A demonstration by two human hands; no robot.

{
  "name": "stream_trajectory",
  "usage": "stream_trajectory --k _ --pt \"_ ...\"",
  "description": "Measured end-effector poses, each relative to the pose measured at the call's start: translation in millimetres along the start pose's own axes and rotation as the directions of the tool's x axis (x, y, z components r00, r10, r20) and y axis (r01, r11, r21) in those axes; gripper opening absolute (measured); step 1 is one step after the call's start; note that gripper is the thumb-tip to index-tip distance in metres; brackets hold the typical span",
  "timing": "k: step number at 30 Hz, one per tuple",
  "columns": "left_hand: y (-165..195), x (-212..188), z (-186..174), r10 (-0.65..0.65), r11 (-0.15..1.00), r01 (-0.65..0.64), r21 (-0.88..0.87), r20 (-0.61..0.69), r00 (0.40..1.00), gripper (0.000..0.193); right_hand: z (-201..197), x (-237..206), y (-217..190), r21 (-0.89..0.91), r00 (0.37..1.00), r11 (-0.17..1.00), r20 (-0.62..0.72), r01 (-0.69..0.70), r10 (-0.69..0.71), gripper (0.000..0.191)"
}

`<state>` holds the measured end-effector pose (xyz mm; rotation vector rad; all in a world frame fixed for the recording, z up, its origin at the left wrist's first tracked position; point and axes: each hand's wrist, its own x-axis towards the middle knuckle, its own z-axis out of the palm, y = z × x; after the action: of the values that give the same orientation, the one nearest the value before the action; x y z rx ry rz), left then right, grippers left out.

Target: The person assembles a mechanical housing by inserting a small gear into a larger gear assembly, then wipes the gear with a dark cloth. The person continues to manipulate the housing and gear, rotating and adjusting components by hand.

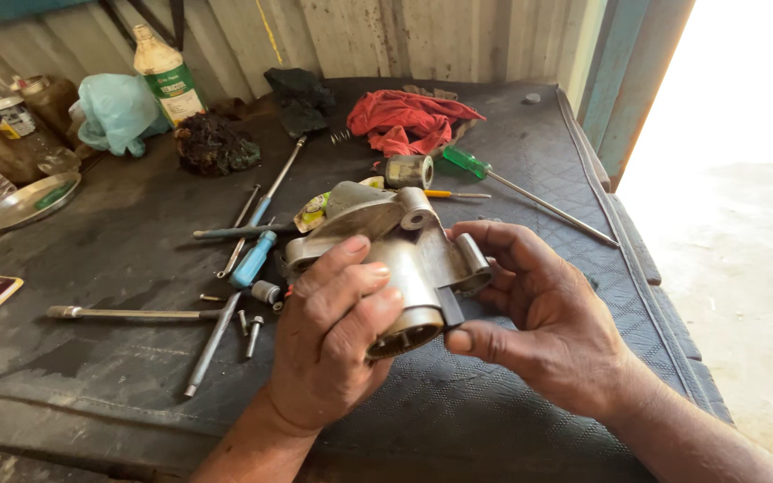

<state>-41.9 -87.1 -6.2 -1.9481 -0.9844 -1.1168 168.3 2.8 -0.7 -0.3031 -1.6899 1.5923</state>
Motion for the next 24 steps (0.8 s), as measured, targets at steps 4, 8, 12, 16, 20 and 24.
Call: stream_trajectory --k 4,8,12,16,20,24 --pt "-1.4 -0.9 -0.5 -0.013 0.999 0.012 0.033 0.033 0.999 0.05 2.9 -2.8 -3.1 -0.166 0.998 0.986 -0.054 0.0 -0.009 0.085" --pt "-1.4 -0.1 0.0 -0.035 0.999 0.034 0.011 0.062 0.997 0.054 2.5 -3.2 -1.9 -0.299 0.995 0.954 -0.086 0.027 -0.055 0.086" --pt "-0.7 2.2 1.4 -0.04 0.999 0.04 0.003 0.084 0.996 0.056 0.5 -2.8 2.9 -0.253 0.994 0.965 -0.07 0.064 -0.085 0.087" --pt "-0.7 5.2 1.6 -0.073 0.995 0.081 -0.052 0.142 0.987 0.062 -2.3 0.2 8.3 -0.275 0.994 0.961 -0.113 -0.019 -0.013 0.087" --pt "0.5 6.5 1.3 -0.113 0.984 0.136 -0.112 0.191 0.975 0.064 -5.6 2.9 13.0 -0.189 0.978 0.966 -0.145 -0.177 0.151 0.085" --pt "1.3 5.1 2.8 -0.142 0.974 0.173 -0.149 0.199 0.97 0.066 -5.9 2.2 17.0 -0.161 0.96 0.957 -0.18 -0.242 0.213 0.082"
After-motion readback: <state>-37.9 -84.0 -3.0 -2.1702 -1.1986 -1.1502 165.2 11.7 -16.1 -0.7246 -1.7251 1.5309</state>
